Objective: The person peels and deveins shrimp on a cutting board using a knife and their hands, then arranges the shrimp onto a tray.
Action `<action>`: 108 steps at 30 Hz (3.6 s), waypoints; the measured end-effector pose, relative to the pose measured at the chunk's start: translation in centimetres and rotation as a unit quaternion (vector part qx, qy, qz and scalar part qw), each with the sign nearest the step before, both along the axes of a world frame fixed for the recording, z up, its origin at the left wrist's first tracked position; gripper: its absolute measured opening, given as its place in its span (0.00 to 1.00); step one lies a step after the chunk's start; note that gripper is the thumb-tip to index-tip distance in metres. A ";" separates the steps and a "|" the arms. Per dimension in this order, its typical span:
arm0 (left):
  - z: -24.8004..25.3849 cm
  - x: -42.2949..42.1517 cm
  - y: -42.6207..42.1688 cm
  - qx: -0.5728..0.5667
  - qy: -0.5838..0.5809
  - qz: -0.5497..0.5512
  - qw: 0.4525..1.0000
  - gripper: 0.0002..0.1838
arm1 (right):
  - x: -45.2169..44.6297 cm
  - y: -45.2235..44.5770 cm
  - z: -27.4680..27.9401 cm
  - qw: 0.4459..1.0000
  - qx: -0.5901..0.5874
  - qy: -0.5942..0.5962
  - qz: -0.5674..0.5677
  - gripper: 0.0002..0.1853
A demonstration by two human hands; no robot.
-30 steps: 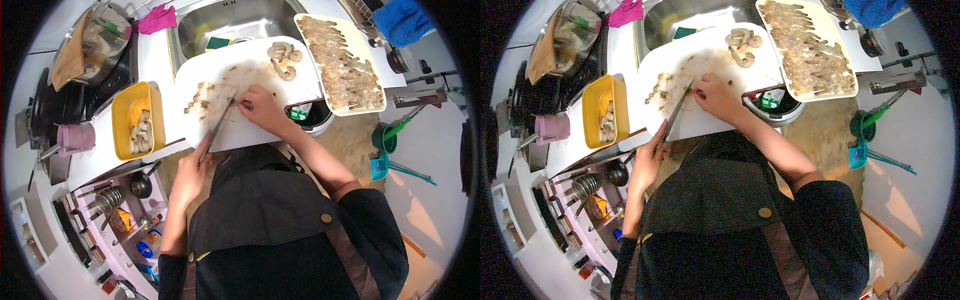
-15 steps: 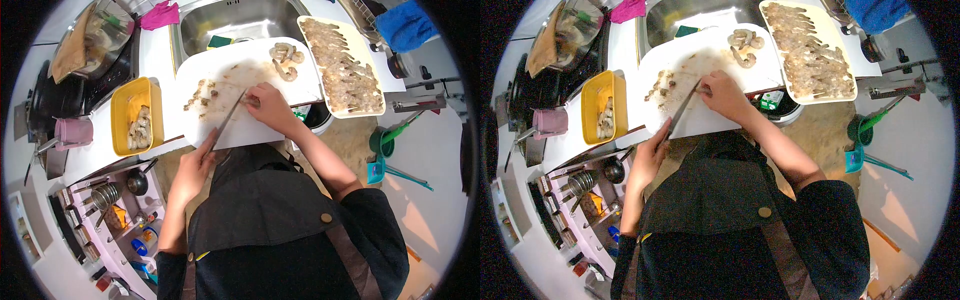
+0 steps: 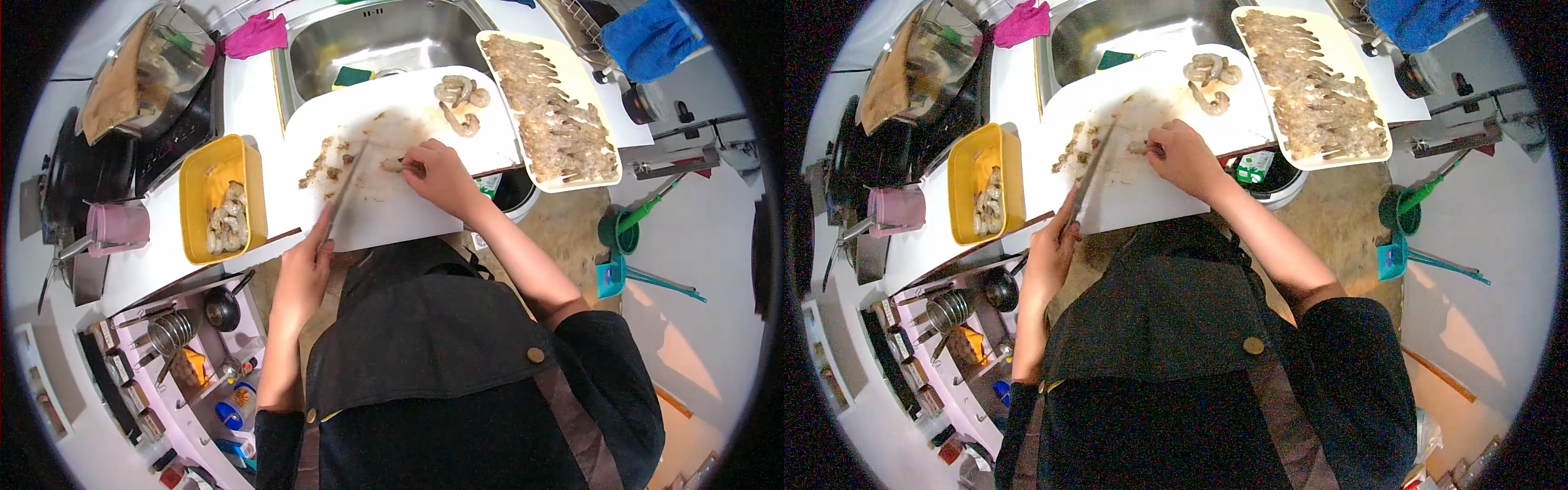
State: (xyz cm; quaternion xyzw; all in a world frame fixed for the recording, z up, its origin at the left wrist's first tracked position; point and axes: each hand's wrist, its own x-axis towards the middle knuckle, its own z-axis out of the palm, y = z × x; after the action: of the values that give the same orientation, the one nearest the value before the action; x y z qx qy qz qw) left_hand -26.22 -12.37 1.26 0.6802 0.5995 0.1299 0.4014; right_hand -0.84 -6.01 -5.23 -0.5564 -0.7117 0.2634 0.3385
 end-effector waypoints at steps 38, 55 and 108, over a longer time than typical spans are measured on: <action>-4.0 9.6 11.6 0.197 0.035 -0.262 0.944 0.08 | 0.2 -0.6 -1.4 0.997 0.036 0.024 -0.068 0.05; -4.8 9.0 11.8 0.202 0.024 -0.266 0.942 0.08 | -0.8 -0.6 -0.7 0.997 0.008 -0.044 -0.065 0.05; -4.0 4.3 13.0 0.161 -0.022 -0.175 0.971 0.10 | -2.8 0.7 -0.6 0.997 0.052 -0.034 -0.036 0.06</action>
State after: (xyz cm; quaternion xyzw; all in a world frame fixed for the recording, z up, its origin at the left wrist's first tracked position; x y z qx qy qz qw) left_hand -21.93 0.60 -2.71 0.8273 0.4329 0.1678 0.3161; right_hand -3.65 -5.29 -5.79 -0.5722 -0.7148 0.1943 0.3520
